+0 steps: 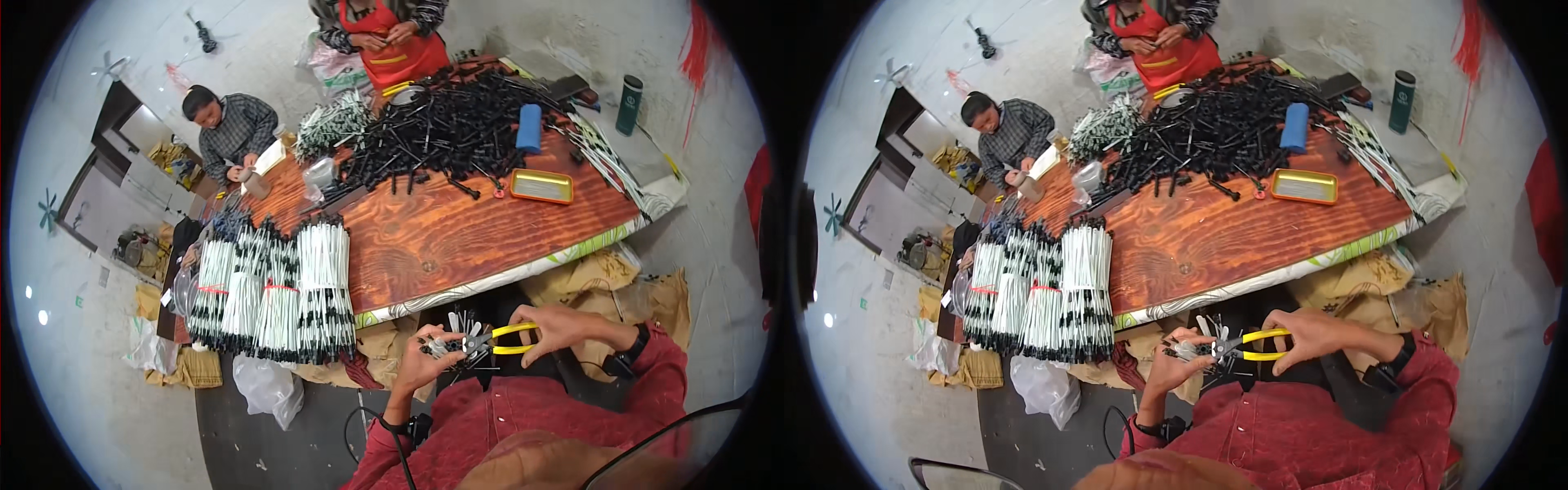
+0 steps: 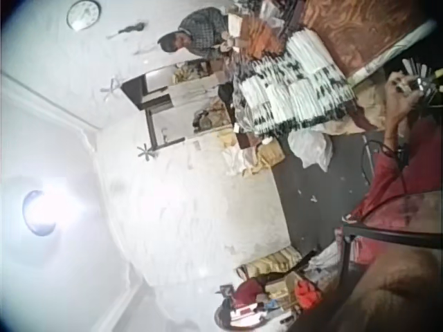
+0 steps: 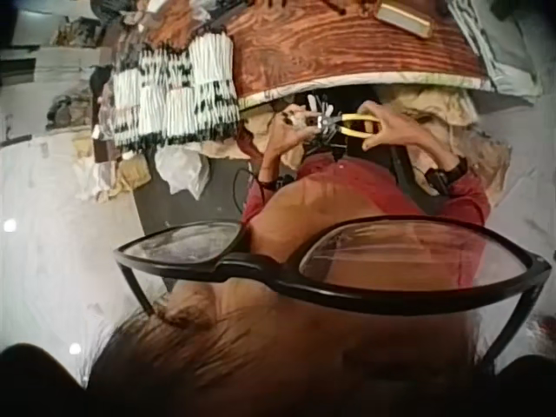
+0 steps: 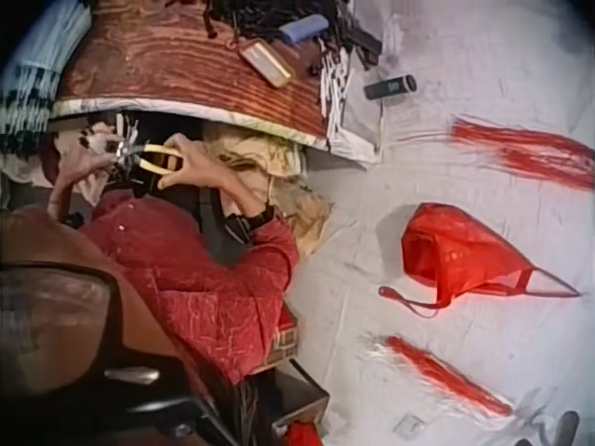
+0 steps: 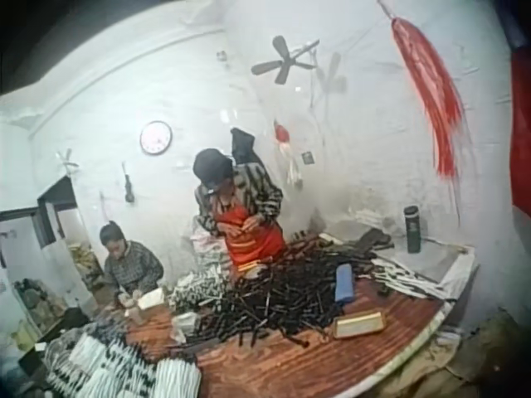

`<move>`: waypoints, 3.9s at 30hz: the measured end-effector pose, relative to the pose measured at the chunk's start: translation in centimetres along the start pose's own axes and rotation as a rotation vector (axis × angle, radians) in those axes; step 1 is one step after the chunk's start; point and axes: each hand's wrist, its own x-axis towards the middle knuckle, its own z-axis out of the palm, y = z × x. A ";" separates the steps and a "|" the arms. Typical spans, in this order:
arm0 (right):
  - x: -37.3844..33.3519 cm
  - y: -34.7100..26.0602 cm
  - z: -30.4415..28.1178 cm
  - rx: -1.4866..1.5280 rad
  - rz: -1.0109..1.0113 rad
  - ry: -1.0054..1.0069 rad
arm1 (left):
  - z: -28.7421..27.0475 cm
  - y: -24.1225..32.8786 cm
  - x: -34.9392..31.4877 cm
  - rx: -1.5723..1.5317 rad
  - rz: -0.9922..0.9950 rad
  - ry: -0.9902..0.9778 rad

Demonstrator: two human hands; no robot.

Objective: Assembling electrical cables by attaching plastic connector components to wire bundles.

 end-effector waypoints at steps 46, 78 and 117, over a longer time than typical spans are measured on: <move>-1.7 1.1 3.2 -0.126 0.101 0.086 | 3.1 0.8 -0.2 0.092 0.041 -0.007; 5.8 8.0 -2.7 -0.714 -0.296 1.285 | -6.0 2.6 7.9 -0.777 0.221 1.049; -6.7 -15.6 0.7 1.009 -1.376 -0.399 | -9.3 3.4 2.3 0.821 0.412 0.519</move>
